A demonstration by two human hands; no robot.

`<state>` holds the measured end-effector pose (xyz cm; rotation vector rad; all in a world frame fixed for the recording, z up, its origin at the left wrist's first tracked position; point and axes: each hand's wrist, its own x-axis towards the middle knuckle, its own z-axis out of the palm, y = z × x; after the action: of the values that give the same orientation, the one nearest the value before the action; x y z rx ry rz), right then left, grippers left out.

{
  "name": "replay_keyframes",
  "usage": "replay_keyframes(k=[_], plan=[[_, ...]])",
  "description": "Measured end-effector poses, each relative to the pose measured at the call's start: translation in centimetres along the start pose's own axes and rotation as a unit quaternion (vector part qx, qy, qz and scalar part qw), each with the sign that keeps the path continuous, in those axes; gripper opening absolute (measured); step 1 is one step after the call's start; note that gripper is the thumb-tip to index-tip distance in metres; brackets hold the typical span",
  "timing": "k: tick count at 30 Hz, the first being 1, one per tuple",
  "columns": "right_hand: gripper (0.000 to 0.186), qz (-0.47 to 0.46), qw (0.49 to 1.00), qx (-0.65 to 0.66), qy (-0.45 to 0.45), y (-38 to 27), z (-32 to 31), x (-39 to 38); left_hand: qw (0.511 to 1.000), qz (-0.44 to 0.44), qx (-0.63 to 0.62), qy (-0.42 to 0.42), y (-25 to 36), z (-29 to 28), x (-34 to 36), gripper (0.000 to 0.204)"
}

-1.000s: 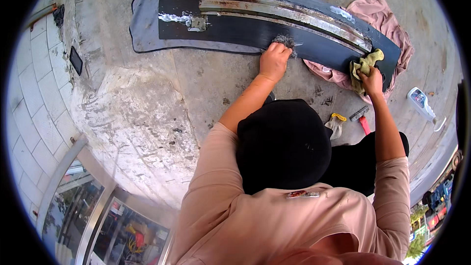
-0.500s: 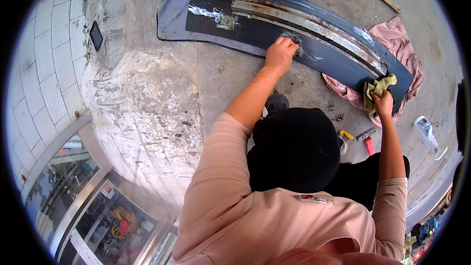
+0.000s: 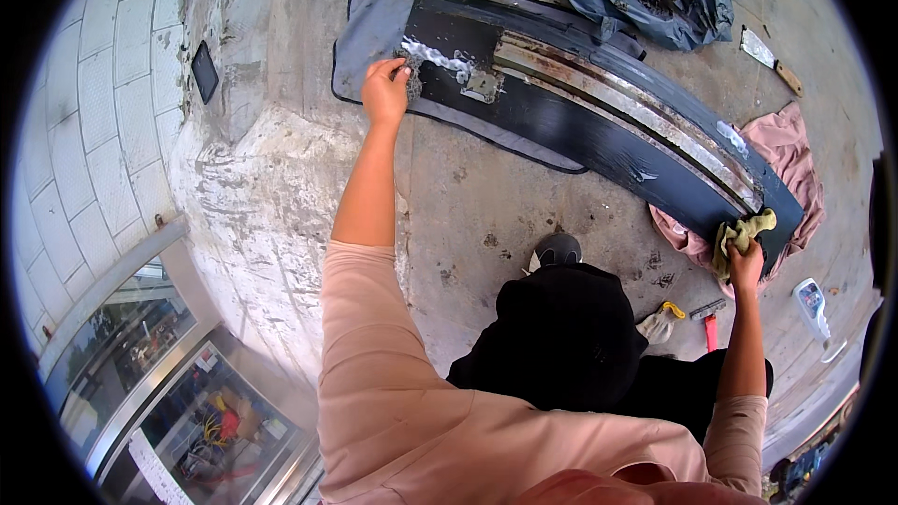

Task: The person cleans a black car part, likely a bumper, by scraping off residue with a red scraper, applying a white cleaning liquid from a spray bottle, and scrubbing with a steel wool pad and a yellow cloth. The person repeatedly wipes and scrapes the surface to remove dirt and residue.

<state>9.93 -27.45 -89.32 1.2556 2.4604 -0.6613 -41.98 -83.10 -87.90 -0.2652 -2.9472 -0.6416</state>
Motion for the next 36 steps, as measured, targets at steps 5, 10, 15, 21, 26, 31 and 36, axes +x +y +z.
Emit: replay_keyframes(k=[5, 10, 15, 21, 26, 31, 36], plan=[[0.041, 0.027, 0.999, -0.02, 0.01, 1.1, -0.2, -0.1, 1.0, -0.002, -0.018, -0.001, 8.3, 9.5, 2.4, 0.015], [0.042, 0.056, 0.998, -0.022, 0.02, 0.6, 0.2, -0.8, 0.971, 0.199, -0.049, -0.118, 5.9, 7.5, 4.3, 0.008], [0.042, 0.038, 0.998, -0.055, 0.007, -1.3, 0.3, 0.0, 0.997, 0.064, 0.044, -0.005, 2.9, 7.2, 6.8, 0.008], [0.039, 0.057, 0.997, -0.01, 0.042, 2.0, 1.3, -0.2, 0.959, 0.248, -0.067, -0.119, 4.8, 7.2, 6.6, 0.008], [0.042, 0.076, 0.996, -0.029, 0.027, 0.3, 0.7, 0.5, 0.98, 0.18, -0.035, -0.082, 6.1, 7.7, 4.7, 0.008], [0.045, 0.074, 0.997, -0.019, 0.003, 0.7, 0.6, -0.1, 0.951, 0.249, -0.068, -0.17, 4.1, 6.5, 6.4, 0.01], [0.045, 0.066, 0.998, 0.002, 0.018, 0.6, 0.6, 0.6, 0.981, 0.189, -0.03, -0.033, -0.1, 7.3, 11.9, 0.01]])
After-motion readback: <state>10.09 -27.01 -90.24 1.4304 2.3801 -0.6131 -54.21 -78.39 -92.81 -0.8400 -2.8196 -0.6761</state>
